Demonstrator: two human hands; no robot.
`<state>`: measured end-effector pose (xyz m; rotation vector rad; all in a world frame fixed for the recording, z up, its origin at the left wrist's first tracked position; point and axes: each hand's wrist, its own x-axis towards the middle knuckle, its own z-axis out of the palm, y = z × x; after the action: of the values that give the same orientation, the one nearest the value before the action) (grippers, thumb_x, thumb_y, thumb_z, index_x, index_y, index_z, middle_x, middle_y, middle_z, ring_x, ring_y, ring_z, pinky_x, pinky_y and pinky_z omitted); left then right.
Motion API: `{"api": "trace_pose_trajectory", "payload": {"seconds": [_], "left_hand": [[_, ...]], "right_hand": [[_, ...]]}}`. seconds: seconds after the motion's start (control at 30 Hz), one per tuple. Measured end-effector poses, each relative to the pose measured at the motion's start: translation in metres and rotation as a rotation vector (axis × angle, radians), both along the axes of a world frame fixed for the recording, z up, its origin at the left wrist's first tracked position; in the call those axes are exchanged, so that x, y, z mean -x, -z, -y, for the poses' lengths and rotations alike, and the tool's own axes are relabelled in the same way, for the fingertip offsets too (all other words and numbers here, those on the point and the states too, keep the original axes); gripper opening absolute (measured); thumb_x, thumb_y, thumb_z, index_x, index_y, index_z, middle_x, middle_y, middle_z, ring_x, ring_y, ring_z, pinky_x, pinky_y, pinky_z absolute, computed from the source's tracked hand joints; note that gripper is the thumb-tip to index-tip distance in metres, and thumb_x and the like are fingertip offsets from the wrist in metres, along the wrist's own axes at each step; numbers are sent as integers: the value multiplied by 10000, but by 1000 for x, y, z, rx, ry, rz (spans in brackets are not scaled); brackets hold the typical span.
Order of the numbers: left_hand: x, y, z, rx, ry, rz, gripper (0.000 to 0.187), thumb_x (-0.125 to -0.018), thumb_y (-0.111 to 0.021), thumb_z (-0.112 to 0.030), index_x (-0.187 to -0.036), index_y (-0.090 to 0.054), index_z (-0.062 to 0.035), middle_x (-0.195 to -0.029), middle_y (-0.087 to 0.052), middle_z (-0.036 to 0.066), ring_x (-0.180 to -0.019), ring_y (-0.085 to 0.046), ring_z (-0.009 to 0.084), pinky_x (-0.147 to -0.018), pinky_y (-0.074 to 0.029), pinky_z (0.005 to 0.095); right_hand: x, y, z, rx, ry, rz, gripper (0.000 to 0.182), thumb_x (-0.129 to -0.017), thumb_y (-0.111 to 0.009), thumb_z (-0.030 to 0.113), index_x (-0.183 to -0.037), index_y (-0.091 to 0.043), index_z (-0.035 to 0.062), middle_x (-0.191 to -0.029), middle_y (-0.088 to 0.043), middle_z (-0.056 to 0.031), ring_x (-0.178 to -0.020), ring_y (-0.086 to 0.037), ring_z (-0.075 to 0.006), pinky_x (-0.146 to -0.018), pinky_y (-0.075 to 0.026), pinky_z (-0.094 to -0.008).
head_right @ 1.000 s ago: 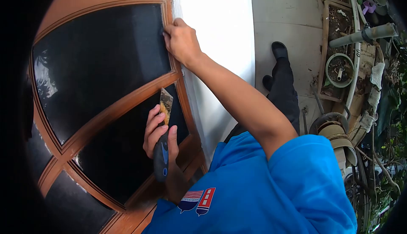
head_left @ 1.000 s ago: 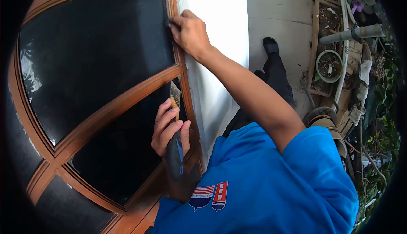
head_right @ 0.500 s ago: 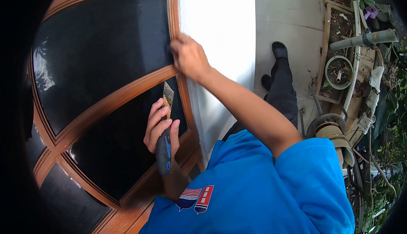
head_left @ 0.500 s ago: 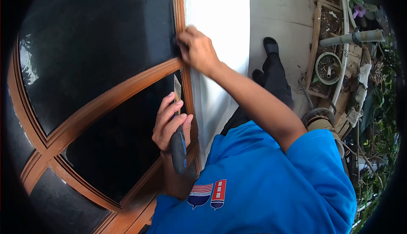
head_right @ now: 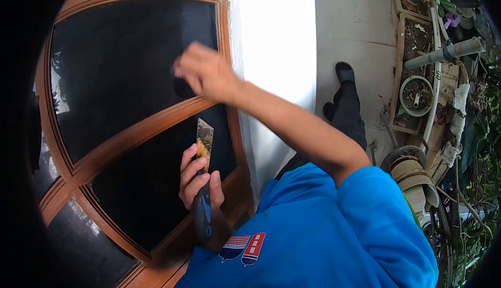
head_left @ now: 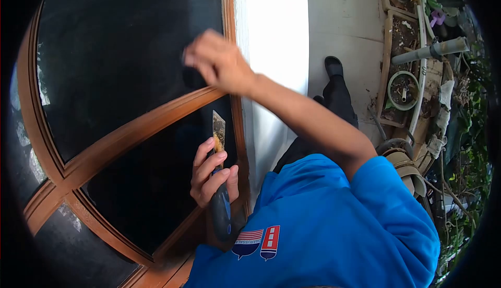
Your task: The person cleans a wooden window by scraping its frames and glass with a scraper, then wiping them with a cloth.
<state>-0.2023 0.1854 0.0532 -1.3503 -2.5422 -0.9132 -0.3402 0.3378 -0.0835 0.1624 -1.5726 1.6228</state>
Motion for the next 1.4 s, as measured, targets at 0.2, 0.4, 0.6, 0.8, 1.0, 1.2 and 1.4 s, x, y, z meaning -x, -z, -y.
{"api": "trace_pose_trajectory", "payload": {"seconds": [0.2,0.4,0.6,0.8,1.0,1.2,1.4], "left_hand": [[3,-3,-1,-69,41,-8,261,-873,-747,-53,-1056,-562,-37,-1089,-655,180,-1112,-635,473,-930,-581,547],[7,1,-6,-169,-23,-38,285,-914,-741,-154,-1072,-534,-40,-1053,-667,172,-1074,-657,451,-889,-605,502],[6,4,-8,-182,-21,-59,327,-937,-716,-278,-1058,-515,-50,-997,-687,147,-1052,-674,427,-877,-609,490],[8,-3,-6,-134,15,8,321,-936,-720,-271,-1037,-508,-53,-955,-681,144,-971,-685,416,-793,-610,470],[11,2,-6,-153,35,-4,321,-940,-717,-270,-1042,-509,-48,-948,-676,147,-969,-687,395,-799,-611,456],[13,4,-6,-133,35,18,319,-937,-720,-253,-1053,-511,-41,-948,-678,157,-991,-683,393,-820,-604,465],[7,5,-4,-164,-2,28,328,-947,-706,-276,-1051,-503,-41,-932,-678,160,-1007,-680,386,-854,-587,473]], "right_hand": [[69,8,-29,209,286,308,63,-891,-656,38,-951,-643,26,-989,-567,-202,-930,-590,-395,-820,-500,-450],[-53,37,14,18,-96,203,182,-893,-600,-13,-1056,-653,47,-1017,-556,-188,-1015,-591,-356,-887,-508,-403],[60,-39,-19,388,305,288,173,-868,-639,18,-1039,-651,2,-978,-657,-196,-894,-654,-375,-822,-531,-430],[24,-117,-4,7,-246,-505,263,-769,-758,98,-1027,-712,85,-1100,-621,-112,-1004,-588,-291,-844,-507,-380],[-13,32,11,156,4,550,165,-917,-651,87,-1056,-596,18,-1056,-563,-214,-935,-613,-390,-793,-522,-426],[68,-107,-15,163,310,64,189,-849,-656,29,-1037,-634,26,-1027,-591,-197,-943,-591,-394,-793,-516,-474],[84,-149,-29,-177,208,-453,378,-713,-644,45,-1077,-679,141,-1159,-610,-108,-1036,-577,-320,-876,-450,-443]]}}
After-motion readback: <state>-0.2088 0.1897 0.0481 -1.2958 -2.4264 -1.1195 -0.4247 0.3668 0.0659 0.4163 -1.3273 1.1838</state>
